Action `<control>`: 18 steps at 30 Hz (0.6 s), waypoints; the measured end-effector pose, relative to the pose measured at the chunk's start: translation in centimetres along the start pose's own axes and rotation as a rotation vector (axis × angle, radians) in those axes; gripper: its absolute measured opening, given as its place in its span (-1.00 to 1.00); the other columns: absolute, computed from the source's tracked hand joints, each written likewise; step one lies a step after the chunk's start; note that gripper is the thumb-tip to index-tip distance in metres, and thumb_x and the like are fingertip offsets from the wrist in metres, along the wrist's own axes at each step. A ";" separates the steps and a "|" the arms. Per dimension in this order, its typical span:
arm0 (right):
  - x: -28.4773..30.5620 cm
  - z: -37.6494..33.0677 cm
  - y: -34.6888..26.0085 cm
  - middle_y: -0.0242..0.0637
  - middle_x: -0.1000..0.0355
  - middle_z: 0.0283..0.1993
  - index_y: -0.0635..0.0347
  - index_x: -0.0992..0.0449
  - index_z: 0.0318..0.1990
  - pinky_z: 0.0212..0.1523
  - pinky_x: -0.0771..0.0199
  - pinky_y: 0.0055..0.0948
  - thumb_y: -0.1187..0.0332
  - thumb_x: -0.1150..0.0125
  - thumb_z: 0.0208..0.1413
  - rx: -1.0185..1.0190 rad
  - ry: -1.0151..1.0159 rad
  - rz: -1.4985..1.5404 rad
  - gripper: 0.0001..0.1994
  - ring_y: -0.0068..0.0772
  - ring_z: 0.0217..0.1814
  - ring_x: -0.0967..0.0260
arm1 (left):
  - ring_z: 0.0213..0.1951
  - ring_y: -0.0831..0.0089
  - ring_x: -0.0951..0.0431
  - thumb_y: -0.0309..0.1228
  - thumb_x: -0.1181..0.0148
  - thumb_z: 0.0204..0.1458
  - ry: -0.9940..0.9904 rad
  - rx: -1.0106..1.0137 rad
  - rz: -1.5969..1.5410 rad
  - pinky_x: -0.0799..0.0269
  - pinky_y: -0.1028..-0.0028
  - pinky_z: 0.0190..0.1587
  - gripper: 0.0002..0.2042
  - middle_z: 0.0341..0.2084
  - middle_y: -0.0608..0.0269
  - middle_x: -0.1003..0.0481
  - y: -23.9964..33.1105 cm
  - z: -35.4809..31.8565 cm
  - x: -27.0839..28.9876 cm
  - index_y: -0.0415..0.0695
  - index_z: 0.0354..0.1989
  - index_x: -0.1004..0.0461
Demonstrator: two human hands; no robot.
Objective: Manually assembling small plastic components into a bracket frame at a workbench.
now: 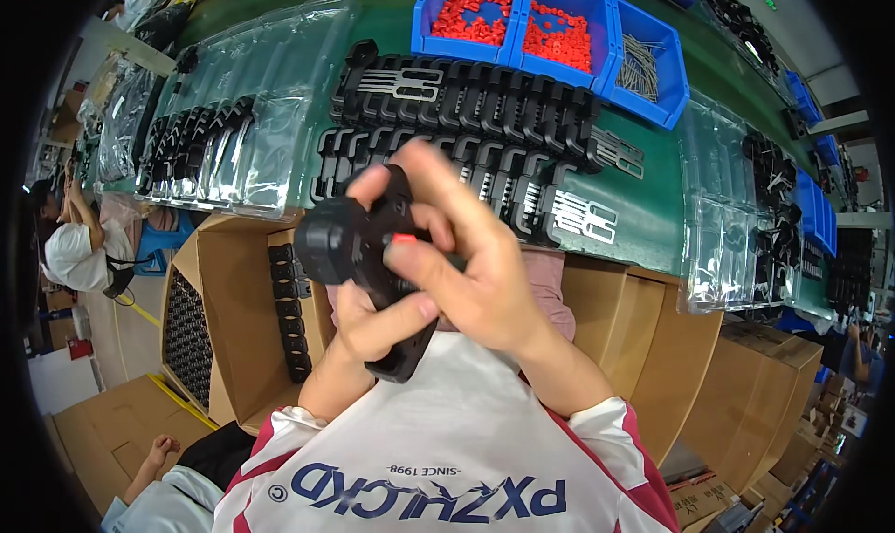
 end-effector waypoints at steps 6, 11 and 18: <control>-1.2 0.1 1.1 0.10 -0.02 0.34 0.33 0.11 0.36 0.23 -0.13 -0.28 0.46 -0.21 -0.02 -0.034 -0.046 0.159 -0.20 -0.12 0.26 -0.13 | -0.38 0.43 -0.41 -0.76 -0.08 -0.26 0.073 -0.091 0.012 -0.42 0.52 -0.33 -0.30 -0.23 0.08 -0.34 1.3 -0.1 1.6 -0.11 0.16 -0.06; -4.4 -2.1 0.3 0.17 0.02 0.34 0.35 0.17 0.37 0.24 -0.11 -0.23 0.26 -0.34 -0.10 0.025 -0.214 -0.466 -0.05 -0.03 0.28 -0.10 | -0.58 0.47 -0.32 -0.74 -0.02 -0.19 0.289 -0.191 -0.092 -0.34 0.54 -0.57 -0.38 -0.32 0.10 -0.30 3.2 1.2 3.6 -0.02 0.11 -0.08; -1.9 -2.9 -0.2 0.18 0.09 0.36 0.42 0.19 0.35 0.32 -0.02 -0.17 0.16 -0.42 -0.18 0.079 -0.099 -0.593 0.06 0.10 0.39 0.06 | -0.59 0.48 -0.28 -0.73 0.03 -0.14 0.217 -0.267 -0.166 -0.30 0.53 -0.59 -0.38 -0.31 0.09 -0.28 3.4 2.6 2.6 0.05 0.14 -0.06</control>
Point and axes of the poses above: each hand's wrist, its own z-axis towards the middle knuckle, its own x-axis out of the back of the hand, y = z × x, the point moved 9 cm from there along z, towards the middle knuckle
